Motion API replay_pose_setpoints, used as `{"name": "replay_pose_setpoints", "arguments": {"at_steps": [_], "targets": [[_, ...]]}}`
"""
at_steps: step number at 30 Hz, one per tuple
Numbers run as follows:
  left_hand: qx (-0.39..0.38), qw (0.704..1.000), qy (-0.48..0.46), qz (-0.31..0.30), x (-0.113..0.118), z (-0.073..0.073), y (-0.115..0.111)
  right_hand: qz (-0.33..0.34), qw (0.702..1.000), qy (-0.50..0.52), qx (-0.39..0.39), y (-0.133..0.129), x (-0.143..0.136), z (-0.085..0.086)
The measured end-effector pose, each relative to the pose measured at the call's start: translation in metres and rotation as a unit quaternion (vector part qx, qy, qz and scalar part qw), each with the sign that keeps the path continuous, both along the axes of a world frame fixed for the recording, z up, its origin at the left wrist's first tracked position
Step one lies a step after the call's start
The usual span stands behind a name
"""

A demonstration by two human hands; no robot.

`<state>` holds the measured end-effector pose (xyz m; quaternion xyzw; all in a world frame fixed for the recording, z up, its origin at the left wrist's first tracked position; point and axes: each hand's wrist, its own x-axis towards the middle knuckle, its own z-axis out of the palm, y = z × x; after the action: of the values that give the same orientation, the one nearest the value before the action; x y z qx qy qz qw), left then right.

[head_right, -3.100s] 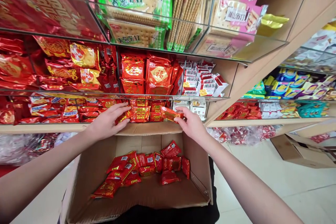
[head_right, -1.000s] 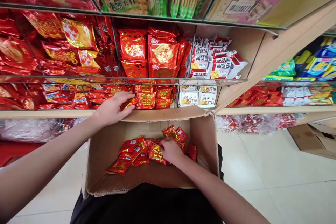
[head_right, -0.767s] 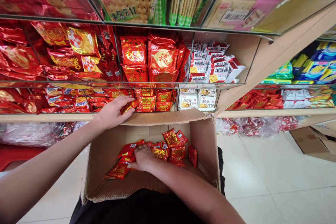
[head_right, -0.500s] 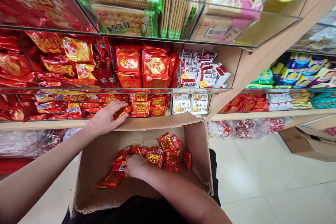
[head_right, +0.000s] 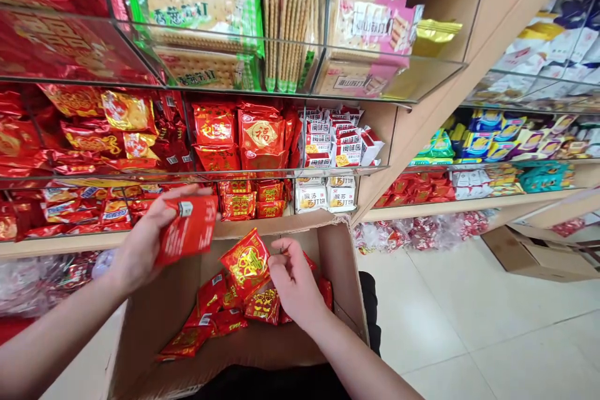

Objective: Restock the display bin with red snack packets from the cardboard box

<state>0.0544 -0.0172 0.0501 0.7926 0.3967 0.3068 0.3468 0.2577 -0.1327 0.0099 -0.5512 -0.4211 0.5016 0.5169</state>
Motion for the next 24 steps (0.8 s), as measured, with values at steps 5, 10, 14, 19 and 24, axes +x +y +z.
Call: {"name": "replay_pose_setpoints", "arguments": {"at_steps": [5,10,14,19,24], "targets": [[-0.443,0.869,-0.185,-0.116,0.000,0.006,-0.053,-0.008,0.999,-0.033,0.021,0.002,0.007,0.008],[-0.541,0.805,-0.228,-0.085,0.007,-0.005,-0.066,0.050,0.989,-0.128,0.053,-0.006,0.001,0.007],[-0.509,0.823,-0.245,-0.054,0.013,-0.004,-0.060,0.120,0.956,-0.233,0.130,-0.001,0.009,0.017],[-0.230,0.958,-0.169,0.022,0.008,0.005,-0.018,0.068,0.843,-0.500,0.184,0.048,0.055,0.033],[-0.054,0.997,-0.057,0.021,0.009,0.009,0.020,0.166,0.744,-0.642,0.082,0.107,0.077,0.037]]}}
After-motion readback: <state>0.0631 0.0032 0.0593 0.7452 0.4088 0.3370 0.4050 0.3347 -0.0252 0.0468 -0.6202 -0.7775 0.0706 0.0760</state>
